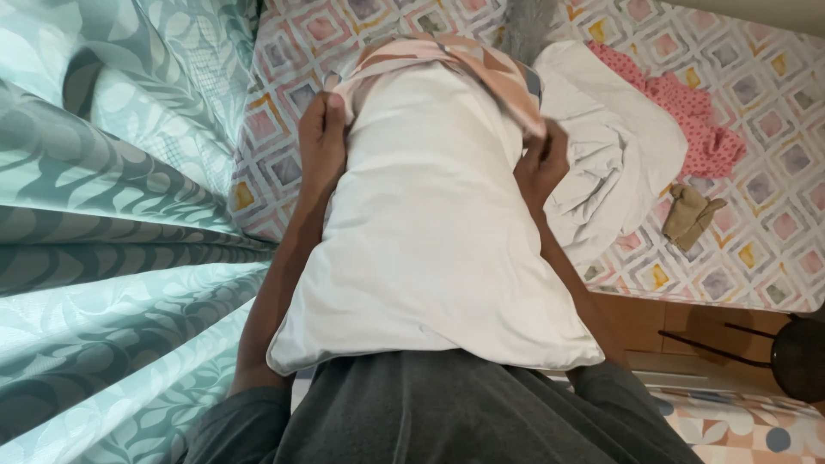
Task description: Putting a pillowcase onto a pillow on a bed.
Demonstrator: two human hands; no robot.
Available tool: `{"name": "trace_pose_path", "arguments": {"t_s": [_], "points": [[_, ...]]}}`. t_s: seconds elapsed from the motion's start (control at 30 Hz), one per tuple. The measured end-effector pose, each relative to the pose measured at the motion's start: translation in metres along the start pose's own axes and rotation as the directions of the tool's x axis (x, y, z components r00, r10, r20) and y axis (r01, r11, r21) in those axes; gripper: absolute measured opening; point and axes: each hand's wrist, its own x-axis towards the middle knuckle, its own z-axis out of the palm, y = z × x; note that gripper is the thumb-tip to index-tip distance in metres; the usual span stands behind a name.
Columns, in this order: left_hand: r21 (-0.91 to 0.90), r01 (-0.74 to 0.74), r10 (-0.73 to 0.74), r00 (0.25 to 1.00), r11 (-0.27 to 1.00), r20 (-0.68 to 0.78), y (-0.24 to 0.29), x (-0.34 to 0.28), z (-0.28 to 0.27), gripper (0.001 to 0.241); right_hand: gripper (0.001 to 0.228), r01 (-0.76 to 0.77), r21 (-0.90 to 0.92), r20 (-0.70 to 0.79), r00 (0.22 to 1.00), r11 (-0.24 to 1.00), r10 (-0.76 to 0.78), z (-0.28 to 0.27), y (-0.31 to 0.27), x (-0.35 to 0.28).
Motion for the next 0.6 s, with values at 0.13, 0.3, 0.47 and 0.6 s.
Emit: {"name": "trace_pose_path", "arguments": {"t_s": [0.13, 0.3, 0.47, 0.6], "points": [[0.015, -0.039, 0.038, 0.998, 0.999, 0.043, -0.013, -0.005, -0.003, 0.035, 0.020, -0.323, 0.151, 0.125, 0.944, 0.934, 0.306, -0.009, 0.015, 0.011], [0.063, 0.213, -0.222, 0.941, 0.975, 0.254, -0.020, -0.066, -0.075, 0.044, 0.023, -0.518, 0.555, 0.371, 0.855, 0.651, 0.364, -0.053, 0.054, -0.020], [-0.078, 0.492, -0.435, 0.824, 0.867, 0.364, 0.032, -0.103, -0.094, 0.031, 0.031, -0.526, 0.234, 0.464, 0.800, 0.818, 0.382, -0.079, 0.016, -0.055], [-0.052, 0.621, -0.558, 0.736, 0.782, 0.383, 0.051, -0.118, -0.100, 0.021, 0.036, -0.504, 0.014, 0.505, 0.749, 0.864, 0.429, -0.080, -0.012, -0.066]]}}
